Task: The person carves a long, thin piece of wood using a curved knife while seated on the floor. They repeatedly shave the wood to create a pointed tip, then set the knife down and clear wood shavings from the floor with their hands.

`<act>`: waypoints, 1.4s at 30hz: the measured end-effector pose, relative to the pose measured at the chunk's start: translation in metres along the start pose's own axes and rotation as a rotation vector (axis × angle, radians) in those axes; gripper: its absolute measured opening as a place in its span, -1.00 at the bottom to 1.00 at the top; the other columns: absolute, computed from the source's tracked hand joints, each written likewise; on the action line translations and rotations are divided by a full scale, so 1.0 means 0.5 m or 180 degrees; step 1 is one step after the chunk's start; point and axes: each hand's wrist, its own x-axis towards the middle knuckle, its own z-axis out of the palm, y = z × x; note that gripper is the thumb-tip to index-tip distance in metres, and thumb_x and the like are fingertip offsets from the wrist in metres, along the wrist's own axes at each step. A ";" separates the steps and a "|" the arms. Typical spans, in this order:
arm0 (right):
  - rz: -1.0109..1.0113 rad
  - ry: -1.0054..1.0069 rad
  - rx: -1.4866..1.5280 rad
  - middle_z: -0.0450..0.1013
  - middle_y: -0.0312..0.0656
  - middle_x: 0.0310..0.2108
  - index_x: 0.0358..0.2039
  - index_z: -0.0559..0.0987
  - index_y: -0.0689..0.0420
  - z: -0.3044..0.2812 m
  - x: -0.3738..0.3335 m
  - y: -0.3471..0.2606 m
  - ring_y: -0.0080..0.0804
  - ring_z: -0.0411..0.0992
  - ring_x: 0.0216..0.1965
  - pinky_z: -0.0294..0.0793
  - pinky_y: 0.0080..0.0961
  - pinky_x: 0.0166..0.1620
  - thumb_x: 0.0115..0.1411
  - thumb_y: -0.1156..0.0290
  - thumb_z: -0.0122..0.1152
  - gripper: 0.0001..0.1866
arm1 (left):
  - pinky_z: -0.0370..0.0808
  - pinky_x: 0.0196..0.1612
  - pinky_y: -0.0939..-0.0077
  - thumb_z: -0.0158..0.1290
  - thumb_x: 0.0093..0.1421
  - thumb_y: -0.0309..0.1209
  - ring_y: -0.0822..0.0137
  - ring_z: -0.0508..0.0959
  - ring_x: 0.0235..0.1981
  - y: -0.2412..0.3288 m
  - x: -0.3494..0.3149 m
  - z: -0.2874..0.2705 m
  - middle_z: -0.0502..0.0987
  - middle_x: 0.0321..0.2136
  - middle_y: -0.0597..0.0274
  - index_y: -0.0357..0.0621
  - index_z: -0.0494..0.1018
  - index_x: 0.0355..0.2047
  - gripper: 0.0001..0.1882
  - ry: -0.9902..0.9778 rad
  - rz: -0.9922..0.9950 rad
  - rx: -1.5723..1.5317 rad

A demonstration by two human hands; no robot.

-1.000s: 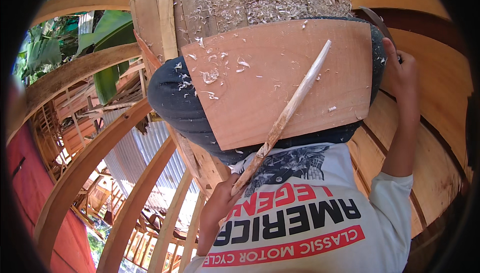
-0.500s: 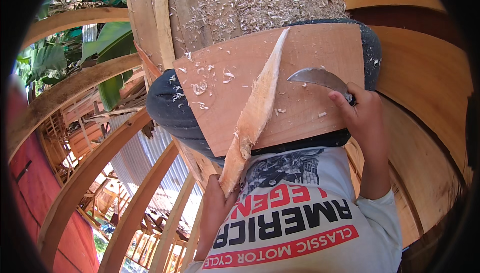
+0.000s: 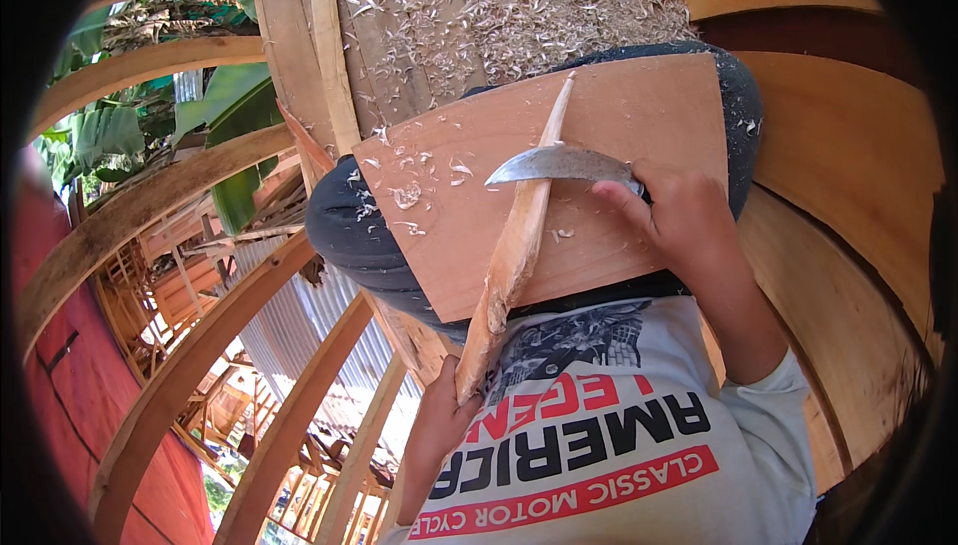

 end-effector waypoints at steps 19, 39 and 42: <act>0.0016 0.0210 -0.0437 0.46 0.05 -0.64 -0.51 0.62 0.23 -0.010 0.056 0.006 0.01 0.49 -0.54 0.48 -0.21 -0.44 0.11 -0.26 0.05 -0.32 | 0.36 -0.04 0.45 -0.06 -0.05 -0.62 0.18 0.50 -0.19 -0.058 0.040 -0.006 0.52 -0.26 -0.09 -0.32 0.33 0.04 -0.46 -0.0530 -0.0201 -0.0718; 0.0418 0.0599 0.0541 0.37 0.13 -0.69 -0.50 0.59 0.27 -0.036 0.038 0.030 0.10 0.44 -0.57 0.39 -0.25 -0.51 0.11 0.02 0.23 -0.53 | 0.35 -0.14 0.13 0.24 -0.09 -0.44 -0.21 0.45 -0.22 0.006 0.042 0.002 0.44 -0.33 -0.24 -0.36 0.27 -0.18 -0.49 0.0801 -0.0090 0.0873; 0.0374 0.0548 0.0560 0.44 0.04 -0.66 -0.43 0.58 0.23 -0.037 0.039 0.030 -0.01 0.49 -0.56 0.43 -0.28 -0.47 0.09 0.06 0.26 -0.59 | 0.31 -0.13 0.14 0.26 -0.08 -0.39 -0.15 0.38 -0.22 0.006 0.036 0.009 0.36 -0.31 -0.17 -0.37 0.25 -0.17 -0.47 0.1138 0.0343 0.1157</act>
